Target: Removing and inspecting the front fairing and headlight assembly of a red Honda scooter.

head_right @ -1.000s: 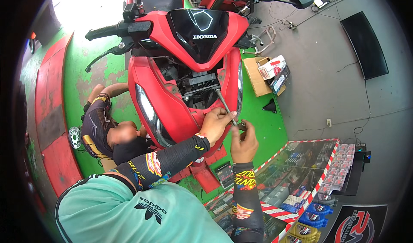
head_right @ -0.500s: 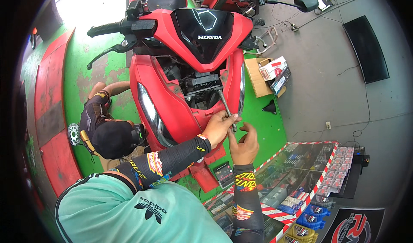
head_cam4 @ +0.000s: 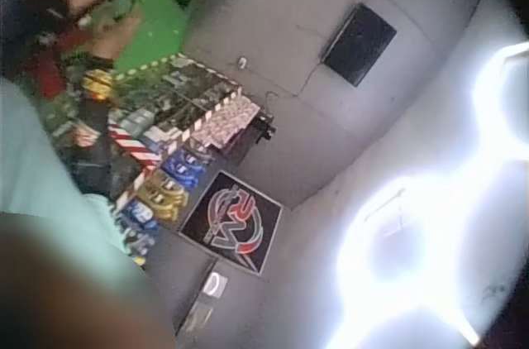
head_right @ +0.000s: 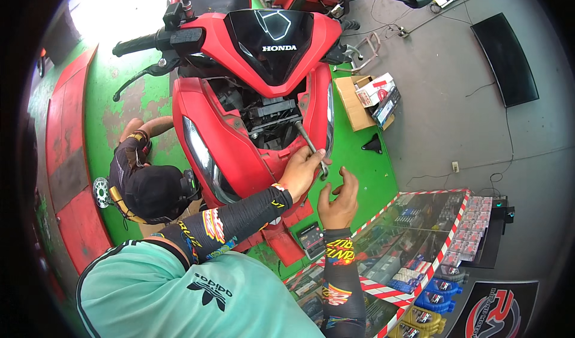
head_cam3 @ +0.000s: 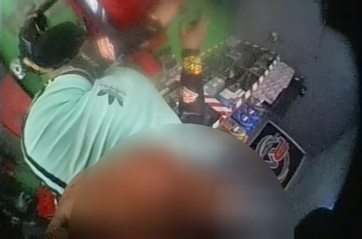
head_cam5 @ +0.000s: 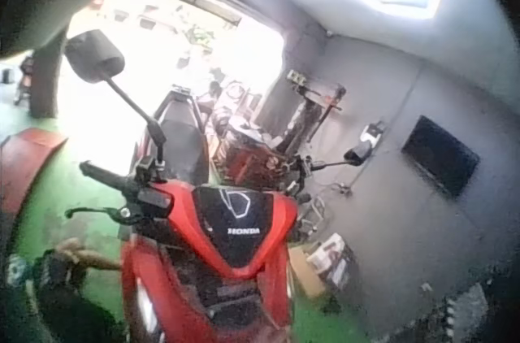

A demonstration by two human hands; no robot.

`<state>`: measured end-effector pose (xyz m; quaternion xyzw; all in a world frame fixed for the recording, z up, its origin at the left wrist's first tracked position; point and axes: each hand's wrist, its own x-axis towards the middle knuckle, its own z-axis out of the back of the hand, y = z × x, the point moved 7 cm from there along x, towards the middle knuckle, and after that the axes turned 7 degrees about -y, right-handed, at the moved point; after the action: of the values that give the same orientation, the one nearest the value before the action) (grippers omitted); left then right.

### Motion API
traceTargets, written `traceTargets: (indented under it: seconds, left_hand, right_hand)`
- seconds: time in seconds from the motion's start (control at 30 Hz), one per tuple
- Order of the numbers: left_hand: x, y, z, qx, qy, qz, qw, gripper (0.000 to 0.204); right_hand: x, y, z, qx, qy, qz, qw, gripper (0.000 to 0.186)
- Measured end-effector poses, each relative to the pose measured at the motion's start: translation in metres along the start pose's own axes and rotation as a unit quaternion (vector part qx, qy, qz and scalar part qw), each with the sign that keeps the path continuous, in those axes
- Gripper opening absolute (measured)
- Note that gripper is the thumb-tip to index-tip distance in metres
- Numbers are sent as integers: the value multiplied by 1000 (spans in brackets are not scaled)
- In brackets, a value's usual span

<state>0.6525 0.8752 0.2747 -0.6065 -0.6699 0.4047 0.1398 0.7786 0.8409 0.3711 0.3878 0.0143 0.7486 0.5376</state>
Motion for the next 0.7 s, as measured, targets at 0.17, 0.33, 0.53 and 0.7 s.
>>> traceTargets:
  seconds: [0.17,0.33,0.53,0.7]
  left_hand:
    - [-8,-11,4,-3,-24,3,1000,29]
    - [-6,-7,8,18,-37,10,999,29]
    - [-5,4,3,-93,-4,58,994,34]
    - [-6,-3,-2,-89,31,25,995,37]
  right_hand:
    - [-3,-16,-38,5,211,-163,964,47]
    - [5,21,-10,22,22,28,999,32]
    - [-4,-11,-40,247,137,-274,919,33]
    - [-17,-35,-43,194,202,-375,884,59]
